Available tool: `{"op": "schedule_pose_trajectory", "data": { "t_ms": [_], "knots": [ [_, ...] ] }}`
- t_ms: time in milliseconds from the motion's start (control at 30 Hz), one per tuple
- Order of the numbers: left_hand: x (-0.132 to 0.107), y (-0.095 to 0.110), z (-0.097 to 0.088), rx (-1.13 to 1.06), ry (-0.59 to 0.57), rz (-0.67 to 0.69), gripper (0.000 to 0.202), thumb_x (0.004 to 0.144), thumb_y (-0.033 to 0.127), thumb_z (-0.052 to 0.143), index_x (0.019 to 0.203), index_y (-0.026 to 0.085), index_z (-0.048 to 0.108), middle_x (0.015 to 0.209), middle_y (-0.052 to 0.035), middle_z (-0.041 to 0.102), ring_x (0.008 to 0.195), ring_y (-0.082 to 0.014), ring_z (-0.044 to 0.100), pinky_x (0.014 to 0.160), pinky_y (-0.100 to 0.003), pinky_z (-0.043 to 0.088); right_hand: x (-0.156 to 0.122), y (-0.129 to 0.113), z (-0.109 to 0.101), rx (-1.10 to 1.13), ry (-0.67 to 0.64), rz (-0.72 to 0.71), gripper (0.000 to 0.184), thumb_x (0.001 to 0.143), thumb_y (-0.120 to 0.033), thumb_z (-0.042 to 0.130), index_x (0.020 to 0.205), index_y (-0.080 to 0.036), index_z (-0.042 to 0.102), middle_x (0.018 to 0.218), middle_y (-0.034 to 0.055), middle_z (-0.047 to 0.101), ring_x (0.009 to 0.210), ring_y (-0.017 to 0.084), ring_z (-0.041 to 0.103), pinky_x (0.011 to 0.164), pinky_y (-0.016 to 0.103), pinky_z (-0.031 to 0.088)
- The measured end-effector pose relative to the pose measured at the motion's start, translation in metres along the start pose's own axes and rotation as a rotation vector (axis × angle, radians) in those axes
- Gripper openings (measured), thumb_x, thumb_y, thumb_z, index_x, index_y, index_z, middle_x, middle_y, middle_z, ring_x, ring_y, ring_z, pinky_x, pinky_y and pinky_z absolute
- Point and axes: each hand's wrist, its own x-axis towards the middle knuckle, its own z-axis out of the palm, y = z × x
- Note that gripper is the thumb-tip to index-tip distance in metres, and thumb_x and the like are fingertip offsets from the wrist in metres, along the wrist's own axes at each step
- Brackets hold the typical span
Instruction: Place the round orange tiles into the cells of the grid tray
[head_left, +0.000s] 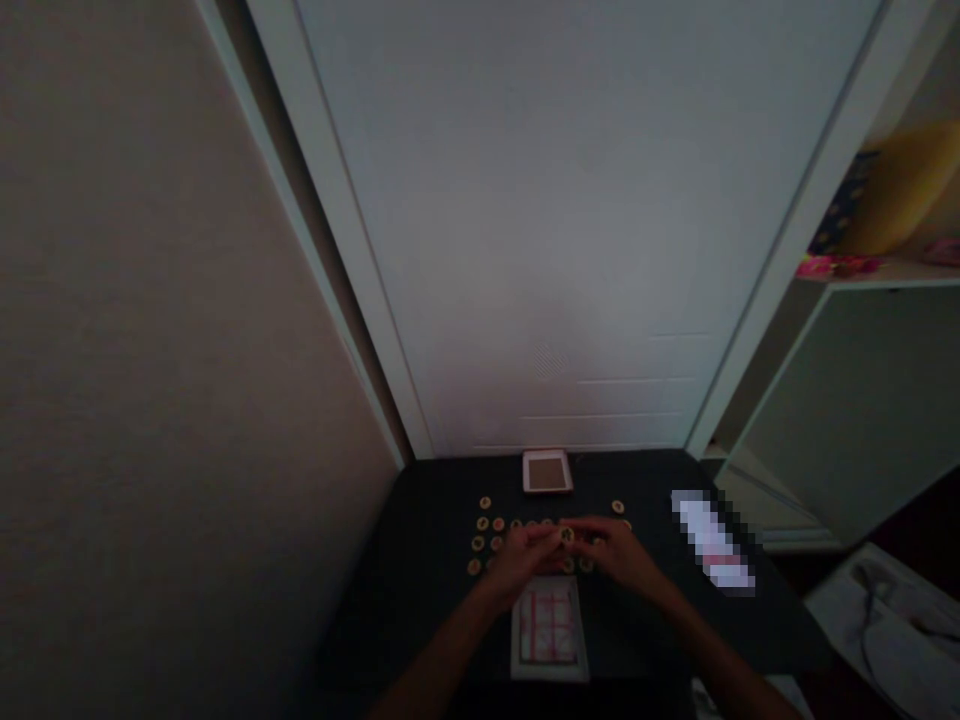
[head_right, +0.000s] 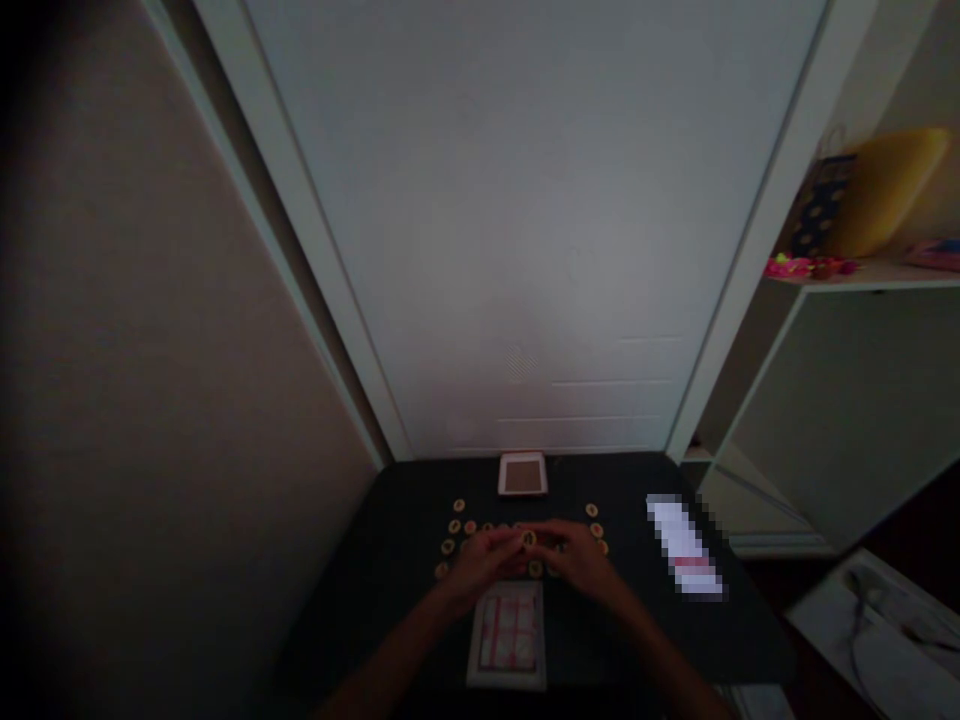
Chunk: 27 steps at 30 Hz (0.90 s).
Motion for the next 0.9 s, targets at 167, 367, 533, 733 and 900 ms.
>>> {"op": "schedule_pose_trajectory", "data": {
  "t_ms": [167, 367, 533, 733, 900],
  "knots": [
    [-0.002, -0.001, 0.004, 0.040, 0.002, -0.007, 0.050, 0.077, 0.053, 0.078, 0.103, 0.011, 0.075, 0.105, -0.0173, 0.077, 0.097, -0.0284, 0.073, 0.091, -0.041, 0.055, -0.004, -0.002, -0.007, 0.136, -0.026, 0.115, 0.053, 0.079, -0.056, 0.071, 0.119, -0.021, 0.072, 0.109, 0.0083, 0.077, 0.097, 0.028, 0.072, 0.087, 0.039, 0.056],
    [-0.013, -0.002, -0.004, 0.090, 0.040, -0.001, 0.049, 0.079, 0.054, 0.076, 0.104, 0.011, 0.073, 0.106, -0.0174, 0.077, 0.100, -0.0294, 0.073, 0.091, -0.042, 0.054, -0.008, -0.002, -0.022, 0.153, 0.024, 0.168, 0.054, 0.074, -0.053, 0.076, 0.117, -0.020, 0.073, 0.102, 0.0093, 0.079, 0.090, 0.028, 0.074, 0.079, 0.038, 0.059],
    [-0.022, -0.002, -0.024, 0.169, 0.098, 0.009, 0.049, 0.078, 0.056, 0.075, 0.099, 0.012, 0.074, 0.105, -0.0170, 0.076, 0.097, -0.0286, 0.073, 0.086, -0.040, 0.055, -0.012, 0.005, -0.039, 0.134, 0.072, 0.208, 0.053, 0.075, -0.051, 0.075, 0.117, -0.021, 0.073, 0.095, 0.0078, 0.079, 0.086, 0.026, 0.073, 0.076, 0.038, 0.059],
    [-0.041, 0.000, -0.045, 0.328, 0.157, 0.026, 0.041, 0.076, 0.053, 0.076, 0.086, 0.014, 0.075, 0.087, -0.0085, 0.077, 0.078, -0.0215, 0.069, 0.073, -0.031, 0.051, -0.020, 0.010, -0.051, 0.127, 0.085, 0.215, 0.054, 0.074, -0.051, 0.076, 0.118, -0.020, 0.072, 0.099, 0.0079, 0.078, 0.087, 0.025, 0.072, 0.077, 0.036, 0.057],
    [-0.060, -0.009, -0.055, 0.455, 0.177, 0.013, 0.036, 0.076, 0.048, 0.077, 0.092, 0.016, 0.075, 0.076, -0.0022, 0.073, 0.070, -0.0177, 0.063, 0.069, -0.028, 0.047, -0.025, 0.020, -0.049, 0.142, 0.081, 0.271, 0.053, 0.074, -0.056, 0.075, 0.112, -0.020, 0.075, 0.106, 0.0099, 0.077, 0.093, 0.028, 0.071, 0.081, 0.038, 0.058]
  ]
}}
